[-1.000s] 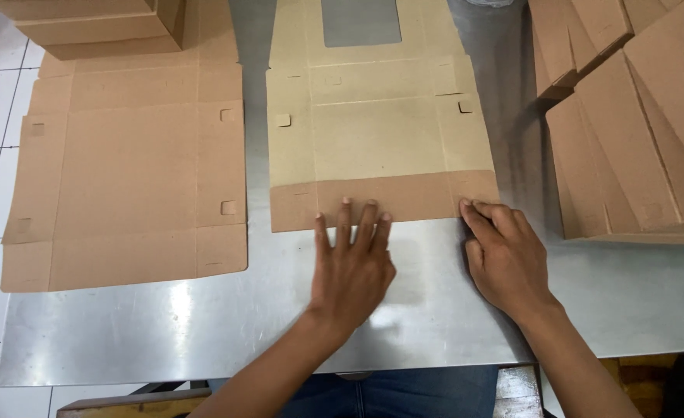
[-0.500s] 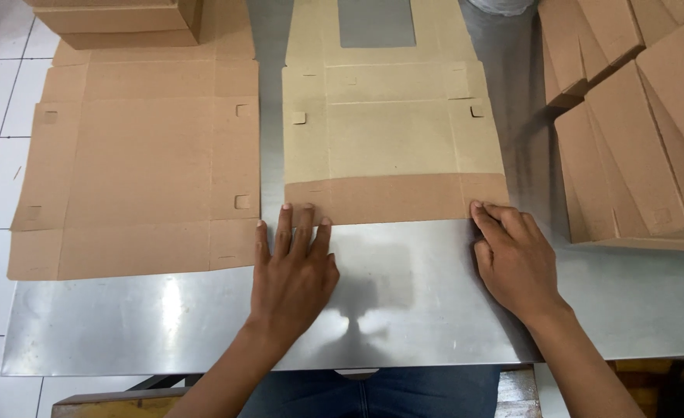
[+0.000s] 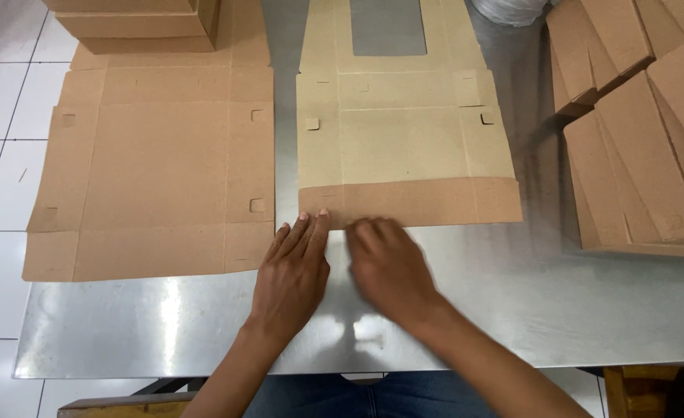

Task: The person folds and assembles flat cardboard box blanks on a metal table. They fold the side flaps, tuck tabs into slots, and press the seams to form a box with a clear window. The process is repeated for multiple units.

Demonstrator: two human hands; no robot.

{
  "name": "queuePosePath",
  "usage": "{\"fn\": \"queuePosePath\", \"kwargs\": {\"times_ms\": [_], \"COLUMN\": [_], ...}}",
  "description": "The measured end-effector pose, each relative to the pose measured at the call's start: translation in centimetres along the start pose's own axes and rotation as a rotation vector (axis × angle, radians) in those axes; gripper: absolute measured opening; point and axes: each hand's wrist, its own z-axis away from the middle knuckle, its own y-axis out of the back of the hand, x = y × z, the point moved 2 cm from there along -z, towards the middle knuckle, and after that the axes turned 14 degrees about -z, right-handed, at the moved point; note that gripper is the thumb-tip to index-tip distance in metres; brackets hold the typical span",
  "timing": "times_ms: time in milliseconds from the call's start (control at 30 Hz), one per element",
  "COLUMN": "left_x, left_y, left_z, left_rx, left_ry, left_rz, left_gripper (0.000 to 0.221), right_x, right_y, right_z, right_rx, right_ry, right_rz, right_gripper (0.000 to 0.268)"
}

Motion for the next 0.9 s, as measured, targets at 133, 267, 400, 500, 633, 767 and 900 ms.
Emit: {"fn": "queuePosePath", "kwargs": {"times_ms": [133, 267, 400, 500, 633, 767, 900], "left_x": [0.0, 0.5, 0.5, 0.8, 1.0, 1.4, 1.9], "left_y": [-0.4, 0.2, 1.1, 1.5, 1.1, 1.0, 0.6], "left_z": [0.4, 0.2, 0.0, -0.2, -0.1, -0.3, 0.1], "left_rx": [0.014, -0.006, 0.135, 0.155, 0.121, 0.140, 0.112], "left_ry": [-0.020, -0.001, -0.075, -0.066, -0.041, -0.028, 0.001], "left_rz": [-0.065, -0.116, -0.285, -0.302, -0.271, -0.286, -0.293], "left_gripper": [0.054, 0.054, 0.047, 0.044, 0.048, 0.047, 0.057], "right_x": [-1.6, -1.5, 1.1, 2.6, 4.9, 7.0, 9.9], "right_y": [-0.9, 1.7, 1.6, 3.0, 4.9, 7.1, 8.6], "right_z": [-1.1, -0.9, 2.3, 4.0, 6.2, 8.2, 10.3], "right_rx": [0.028, 0.000, -0.049, 0.037, 0.054, 0.085, 0.154], "right_ry": [0.014, -0.038, -0.120, -0.130, -0.162, -0.218, -0.253], "right_rz": [-0.016, -0.014, 0.056, 0.102, 0.095, 0.146, 0.139], "right_gripper": [0.031, 0.032, 0.047, 0.045, 0.044, 0.046, 0.044]}}
